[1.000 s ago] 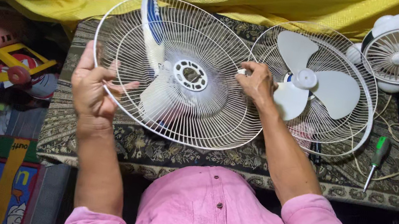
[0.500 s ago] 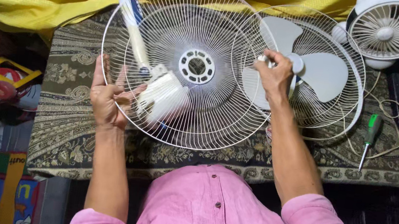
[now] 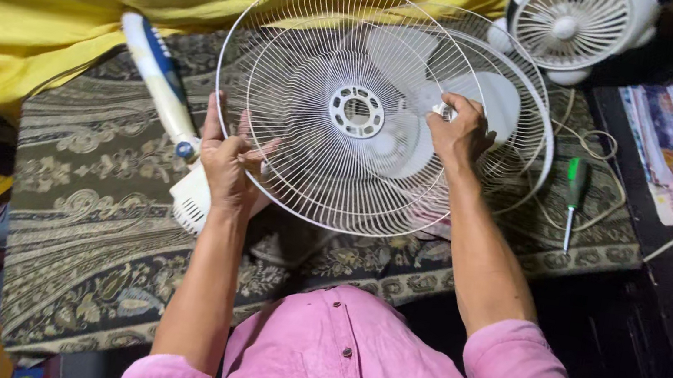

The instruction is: The person disassembles a small table fan by first using a screwdriver to loosen the front grille, then removing the grille and the fan blades. They then wipe the motor housing with a cloth. The fan remains disassembled at the end of the clip.

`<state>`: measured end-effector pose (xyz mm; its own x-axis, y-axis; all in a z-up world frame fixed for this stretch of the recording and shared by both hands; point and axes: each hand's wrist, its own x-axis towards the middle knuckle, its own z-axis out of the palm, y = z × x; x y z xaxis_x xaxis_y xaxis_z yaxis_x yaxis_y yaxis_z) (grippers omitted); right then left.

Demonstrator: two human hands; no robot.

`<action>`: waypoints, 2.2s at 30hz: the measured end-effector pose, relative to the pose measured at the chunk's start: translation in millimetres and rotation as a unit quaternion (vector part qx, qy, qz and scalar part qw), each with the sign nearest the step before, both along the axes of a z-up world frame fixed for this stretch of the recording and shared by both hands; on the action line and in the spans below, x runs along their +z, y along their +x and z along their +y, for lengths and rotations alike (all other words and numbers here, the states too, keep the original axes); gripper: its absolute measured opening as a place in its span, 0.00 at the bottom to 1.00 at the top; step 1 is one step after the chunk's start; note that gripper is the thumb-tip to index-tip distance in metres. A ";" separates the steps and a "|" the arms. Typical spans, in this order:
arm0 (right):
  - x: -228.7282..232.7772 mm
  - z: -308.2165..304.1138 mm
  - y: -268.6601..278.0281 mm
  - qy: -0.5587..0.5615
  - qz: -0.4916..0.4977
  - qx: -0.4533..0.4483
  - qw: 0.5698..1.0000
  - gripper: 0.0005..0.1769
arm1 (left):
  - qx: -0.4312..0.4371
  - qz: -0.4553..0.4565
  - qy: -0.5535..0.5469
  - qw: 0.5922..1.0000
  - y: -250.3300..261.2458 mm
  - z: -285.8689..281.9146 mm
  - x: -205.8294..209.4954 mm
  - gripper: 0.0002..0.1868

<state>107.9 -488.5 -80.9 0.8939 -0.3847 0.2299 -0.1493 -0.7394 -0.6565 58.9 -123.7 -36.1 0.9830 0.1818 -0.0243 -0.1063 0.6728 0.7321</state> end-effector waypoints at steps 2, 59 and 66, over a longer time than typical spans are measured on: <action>-5.6 -15.7 -1.4 -0.006 -0.015 0.007 1.000 0.23 | 0.001 0.078 -0.064 0.995 11.8 -23.4 -14.3 0.49; 9.0 4.7 -127.4 0.115 -0.048 -0.053 0.991 0.10 | -0.267 -0.099 0.623 0.729 -7.2 -219.5 -28.9 0.11; 1.9 51.0 -136.1 0.216 0.018 -0.099 0.971 0.10 | -0.295 -0.078 0.563 0.768 -16.4 -180.3 -17.4 0.09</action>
<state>-28.2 -437.5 -79.0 0.7971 -0.6035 -0.0218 -0.2895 -0.3503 -0.8908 42.5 -304.0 -53.4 0.8778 -0.4762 -0.0514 -0.1712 -0.4122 0.8949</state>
